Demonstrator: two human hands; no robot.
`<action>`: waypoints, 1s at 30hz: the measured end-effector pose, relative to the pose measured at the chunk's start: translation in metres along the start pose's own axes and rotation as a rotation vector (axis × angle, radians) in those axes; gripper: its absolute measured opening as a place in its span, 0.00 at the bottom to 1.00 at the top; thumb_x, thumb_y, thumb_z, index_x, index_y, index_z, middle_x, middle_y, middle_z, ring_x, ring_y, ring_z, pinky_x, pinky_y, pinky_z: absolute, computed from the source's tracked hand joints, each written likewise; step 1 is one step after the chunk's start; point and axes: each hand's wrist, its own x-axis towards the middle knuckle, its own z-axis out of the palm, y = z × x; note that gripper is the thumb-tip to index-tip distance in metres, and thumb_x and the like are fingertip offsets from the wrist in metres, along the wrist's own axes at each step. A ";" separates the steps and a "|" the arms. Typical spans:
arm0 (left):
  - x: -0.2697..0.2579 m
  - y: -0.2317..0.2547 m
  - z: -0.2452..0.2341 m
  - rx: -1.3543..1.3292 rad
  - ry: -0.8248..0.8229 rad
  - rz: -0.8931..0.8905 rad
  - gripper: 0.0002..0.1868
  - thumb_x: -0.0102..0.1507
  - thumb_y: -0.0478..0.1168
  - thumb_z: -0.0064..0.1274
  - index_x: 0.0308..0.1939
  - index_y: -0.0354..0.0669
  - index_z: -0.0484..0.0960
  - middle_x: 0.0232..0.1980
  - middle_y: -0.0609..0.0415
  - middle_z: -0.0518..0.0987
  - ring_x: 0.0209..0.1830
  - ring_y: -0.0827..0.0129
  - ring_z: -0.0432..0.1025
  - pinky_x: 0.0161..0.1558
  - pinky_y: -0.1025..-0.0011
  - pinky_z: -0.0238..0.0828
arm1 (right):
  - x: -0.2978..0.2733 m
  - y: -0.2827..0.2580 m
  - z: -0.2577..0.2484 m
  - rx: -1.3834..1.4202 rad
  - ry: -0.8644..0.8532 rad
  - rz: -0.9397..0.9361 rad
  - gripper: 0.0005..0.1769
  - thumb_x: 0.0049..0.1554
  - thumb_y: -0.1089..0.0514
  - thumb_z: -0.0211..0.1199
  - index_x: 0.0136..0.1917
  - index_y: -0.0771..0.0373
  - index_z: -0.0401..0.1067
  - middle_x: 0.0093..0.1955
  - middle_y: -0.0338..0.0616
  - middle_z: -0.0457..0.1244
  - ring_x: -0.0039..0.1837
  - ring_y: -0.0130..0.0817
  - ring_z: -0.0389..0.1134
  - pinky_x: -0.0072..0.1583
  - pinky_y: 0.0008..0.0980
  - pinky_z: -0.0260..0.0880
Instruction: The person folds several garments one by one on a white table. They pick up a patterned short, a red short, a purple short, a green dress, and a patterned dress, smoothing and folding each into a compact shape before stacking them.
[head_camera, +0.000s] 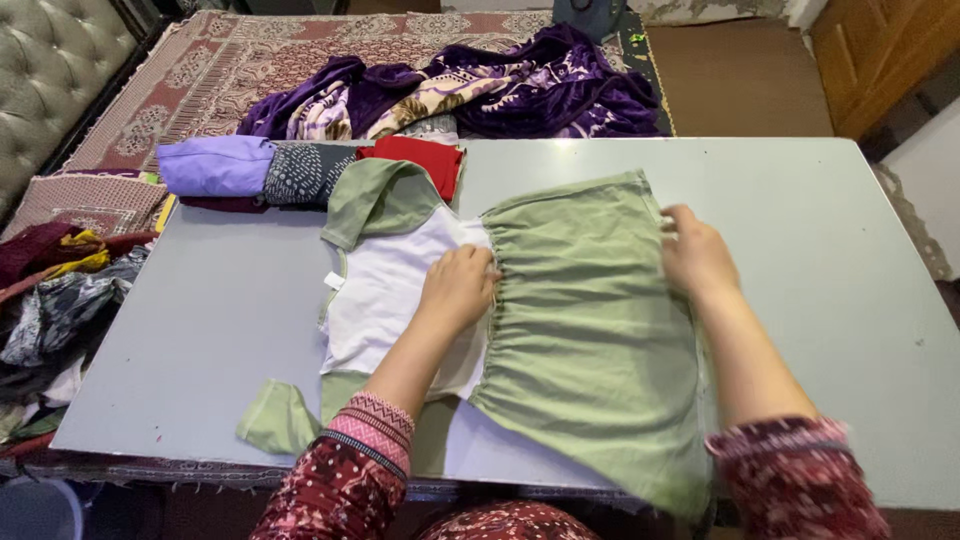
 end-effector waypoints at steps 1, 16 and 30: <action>0.008 -0.002 0.005 -0.014 0.079 0.059 0.15 0.66 0.45 0.53 0.55 0.46 0.78 0.54 0.49 0.79 0.57 0.50 0.72 0.58 0.52 0.67 | 0.018 -0.001 0.010 0.025 0.007 0.010 0.23 0.59 0.64 0.57 0.67 0.58 0.67 0.62 0.50 0.69 0.64 0.54 0.69 0.63 0.47 0.68; 0.028 -0.032 0.043 0.047 0.188 -0.057 0.34 0.70 0.60 0.40 0.75 0.48 0.63 0.78 0.50 0.62 0.81 0.47 0.46 0.75 0.39 0.27 | 0.131 0.020 0.075 -0.076 0.133 0.154 0.29 0.65 0.58 0.63 0.75 0.59 0.55 0.61 0.56 0.67 0.68 0.58 0.65 0.67 0.57 0.63; 0.031 -0.026 0.039 0.131 0.018 -0.177 0.39 0.67 0.67 0.35 0.78 0.55 0.58 0.82 0.54 0.53 0.82 0.50 0.41 0.73 0.36 0.22 | -0.007 -0.036 0.061 -0.238 -0.427 -0.285 0.48 0.61 0.32 0.47 0.86 0.50 0.40 0.85 0.51 0.40 0.82 0.43 0.37 0.78 0.47 0.29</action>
